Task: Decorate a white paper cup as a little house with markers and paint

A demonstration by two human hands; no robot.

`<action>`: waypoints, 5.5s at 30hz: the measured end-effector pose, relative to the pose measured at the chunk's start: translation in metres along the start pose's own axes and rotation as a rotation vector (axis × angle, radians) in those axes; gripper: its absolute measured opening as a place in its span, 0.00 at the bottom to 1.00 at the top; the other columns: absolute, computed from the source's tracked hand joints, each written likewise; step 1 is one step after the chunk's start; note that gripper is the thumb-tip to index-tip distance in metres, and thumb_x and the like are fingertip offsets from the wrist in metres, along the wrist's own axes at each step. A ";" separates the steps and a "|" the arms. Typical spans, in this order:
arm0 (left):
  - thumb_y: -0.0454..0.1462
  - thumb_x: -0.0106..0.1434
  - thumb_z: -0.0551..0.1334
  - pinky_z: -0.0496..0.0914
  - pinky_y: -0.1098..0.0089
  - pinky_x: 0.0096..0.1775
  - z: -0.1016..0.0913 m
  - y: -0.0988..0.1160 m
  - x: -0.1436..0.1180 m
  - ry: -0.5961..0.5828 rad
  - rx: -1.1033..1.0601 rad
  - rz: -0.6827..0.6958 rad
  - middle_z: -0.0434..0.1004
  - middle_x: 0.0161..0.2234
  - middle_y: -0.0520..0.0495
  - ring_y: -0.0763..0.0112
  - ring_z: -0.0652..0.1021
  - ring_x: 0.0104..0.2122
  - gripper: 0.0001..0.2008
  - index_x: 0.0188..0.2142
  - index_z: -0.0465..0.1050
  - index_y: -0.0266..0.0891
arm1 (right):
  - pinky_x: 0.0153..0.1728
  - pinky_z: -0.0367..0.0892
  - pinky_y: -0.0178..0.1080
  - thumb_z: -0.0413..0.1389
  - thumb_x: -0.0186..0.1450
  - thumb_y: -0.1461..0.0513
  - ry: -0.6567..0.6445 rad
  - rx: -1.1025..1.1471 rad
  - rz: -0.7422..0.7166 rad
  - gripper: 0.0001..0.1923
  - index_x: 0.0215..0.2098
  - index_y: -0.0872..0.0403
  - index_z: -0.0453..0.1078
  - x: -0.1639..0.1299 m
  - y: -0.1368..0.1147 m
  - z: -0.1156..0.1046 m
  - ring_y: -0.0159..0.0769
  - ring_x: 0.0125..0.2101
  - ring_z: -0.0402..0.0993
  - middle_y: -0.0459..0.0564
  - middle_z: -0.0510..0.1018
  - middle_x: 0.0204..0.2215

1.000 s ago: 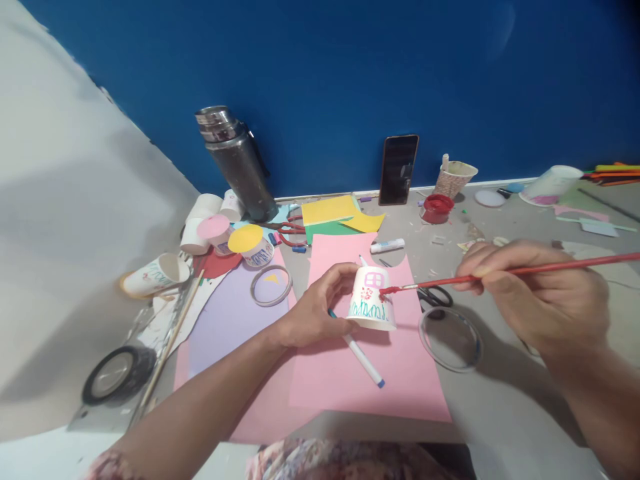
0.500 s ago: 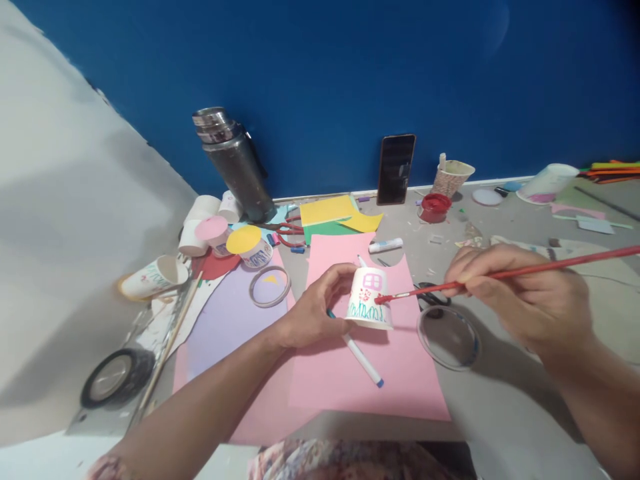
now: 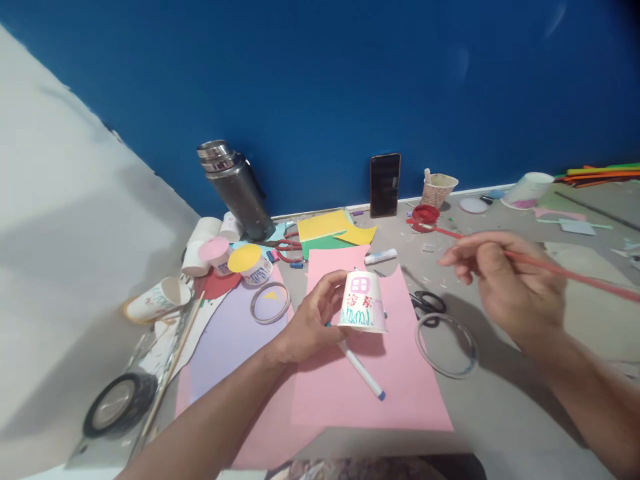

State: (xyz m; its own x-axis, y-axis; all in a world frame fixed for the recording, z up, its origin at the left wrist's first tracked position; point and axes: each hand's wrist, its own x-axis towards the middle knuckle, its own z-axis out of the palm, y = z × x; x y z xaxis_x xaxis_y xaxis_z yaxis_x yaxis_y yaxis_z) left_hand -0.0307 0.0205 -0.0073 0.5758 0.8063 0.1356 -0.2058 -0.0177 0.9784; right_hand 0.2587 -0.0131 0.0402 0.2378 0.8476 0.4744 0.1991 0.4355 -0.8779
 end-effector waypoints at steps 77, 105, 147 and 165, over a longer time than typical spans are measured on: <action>0.46 0.48 0.81 0.70 0.46 0.60 0.011 0.022 -0.009 0.054 0.582 0.222 0.72 0.58 0.41 0.46 0.73 0.58 0.43 0.62 0.70 0.49 | 0.57 0.73 0.59 0.70 0.57 0.40 -0.624 -0.316 -0.109 0.50 0.72 0.40 0.60 -0.028 0.040 0.025 0.58 0.57 0.74 0.58 0.73 0.62; 0.43 0.52 0.77 0.72 0.43 0.59 0.009 0.025 -0.008 0.255 0.812 0.128 0.68 0.55 0.39 0.48 0.71 0.57 0.37 0.59 0.67 0.44 | 0.57 0.75 0.55 0.63 0.69 0.49 -0.574 -0.498 -0.239 0.36 0.72 0.42 0.60 -0.021 0.043 0.018 0.55 0.60 0.74 0.57 0.75 0.62; 0.32 0.44 0.74 0.73 0.65 0.49 -0.015 0.030 -0.003 0.234 -0.455 -0.152 0.81 0.52 0.45 0.60 0.80 0.48 0.40 0.59 0.75 0.46 | 0.46 0.74 0.55 0.46 0.76 0.57 -0.343 -1.055 -0.344 0.20 0.55 0.53 0.76 0.047 0.116 -0.039 0.56 0.46 0.77 0.62 0.82 0.48; 0.37 0.52 0.74 0.68 0.40 0.65 -0.018 0.023 -0.006 0.081 -0.556 -0.188 0.76 0.64 0.36 0.38 0.66 0.71 0.42 0.66 0.66 0.43 | 0.47 0.75 0.56 0.57 0.70 0.52 -0.104 -0.974 -0.140 0.30 0.67 0.54 0.65 0.040 0.068 -0.028 0.60 0.50 0.78 0.65 0.81 0.52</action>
State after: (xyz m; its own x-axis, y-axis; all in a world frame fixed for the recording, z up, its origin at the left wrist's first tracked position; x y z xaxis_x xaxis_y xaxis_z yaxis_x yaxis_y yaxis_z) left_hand -0.0533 0.0260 0.0120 0.5846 0.8086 -0.0663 -0.5026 0.4251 0.7528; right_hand 0.3083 0.0421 0.0015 0.0769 0.8500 0.5211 0.9253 0.1338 -0.3549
